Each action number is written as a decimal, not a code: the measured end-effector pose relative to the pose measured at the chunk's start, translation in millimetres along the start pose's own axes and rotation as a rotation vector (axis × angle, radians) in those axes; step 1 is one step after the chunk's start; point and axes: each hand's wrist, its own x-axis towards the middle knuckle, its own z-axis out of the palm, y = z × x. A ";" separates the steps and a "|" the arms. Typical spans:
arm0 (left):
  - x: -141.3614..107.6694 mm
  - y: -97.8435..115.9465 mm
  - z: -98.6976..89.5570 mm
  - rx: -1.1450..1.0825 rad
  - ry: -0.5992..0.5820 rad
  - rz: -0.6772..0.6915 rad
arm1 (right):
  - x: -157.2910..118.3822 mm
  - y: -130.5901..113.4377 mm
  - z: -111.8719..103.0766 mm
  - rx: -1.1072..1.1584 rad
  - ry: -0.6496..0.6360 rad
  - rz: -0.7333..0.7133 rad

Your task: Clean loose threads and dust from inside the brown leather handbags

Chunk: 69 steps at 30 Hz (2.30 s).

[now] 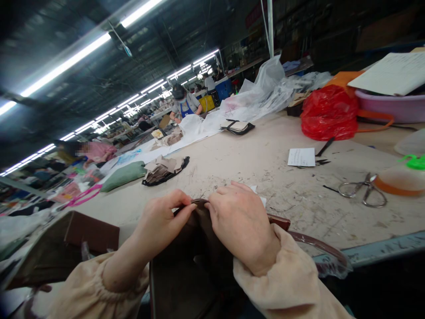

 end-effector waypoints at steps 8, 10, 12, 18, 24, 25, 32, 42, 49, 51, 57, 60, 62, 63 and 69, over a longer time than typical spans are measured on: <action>0.5 -3.9 0.3 -0.252 -0.084 -0.032 | -1.1 0.0 0.1 -0.002 0.017 -0.014; 1.1 -3.7 -1.8 -0.209 -0.114 -0.026 | -1.1 -0.6 0.2 -0.002 0.018 -0.020; 2.1 -3.0 -5.0 -0.197 -0.144 -0.026 | -1.0 -1.8 0.3 0.001 0.019 -0.028; 5.7 1.2 -14.8 -0.226 -0.279 0.064 | 0.0 -4.7 0.7 0.005 0.029 -0.001; 9.3 4.6 -8.7 -0.234 -0.253 0.027 | 0.1 -2.4 0.5 -0.006 0.036 0.021; 9.9 4.6 -7.0 -0.220 -0.234 0.021 | -0.3 -2.0 0.3 -0.007 0.038 0.020; 10.8 3.3 -3.1 -0.107 -0.183 0.031 | -2.0 -1.7 -0.9 0.005 0.059 0.011; 9.5 -1.9 -0.1 -0.001 -0.156 0.057 | -1.4 -3.1 -1.6 -0.010 0.036 0.001; 9.4 -3.1 4.0 -0.011 -0.116 0.069 | -2.2 -3.0 -3.3 -0.004 0.023 0.001; 9.9 -2.8 4.4 0.004 -0.122 0.075 | -2.4 -2.8 -3.3 -0.005 0.017 0.002; 11.5 0.4 2.4 0.051 -0.140 0.067 | -4.4 -0.3 -4.0 0.009 -0.018 0.001; 11.5 3.9 1.3 0.076 -0.153 0.058 | -4.9 -0.4 -4.7 0.028 -0.046 0.004; 11.4 6.8 1.0 0.097 -0.155 0.051 | -4.6 -1.3 -4.1 0.019 -0.049 0.004; 11.4 8.1 1.1 0.107 -0.155 0.046 | -4.4 -1.9 -3.5 0.011 -0.045 0.005; 13.4 6.4 -0.9 -0.110 -0.176 -0.010 | -3.6 -3.2 -0.8 -0.012 0.003 0.012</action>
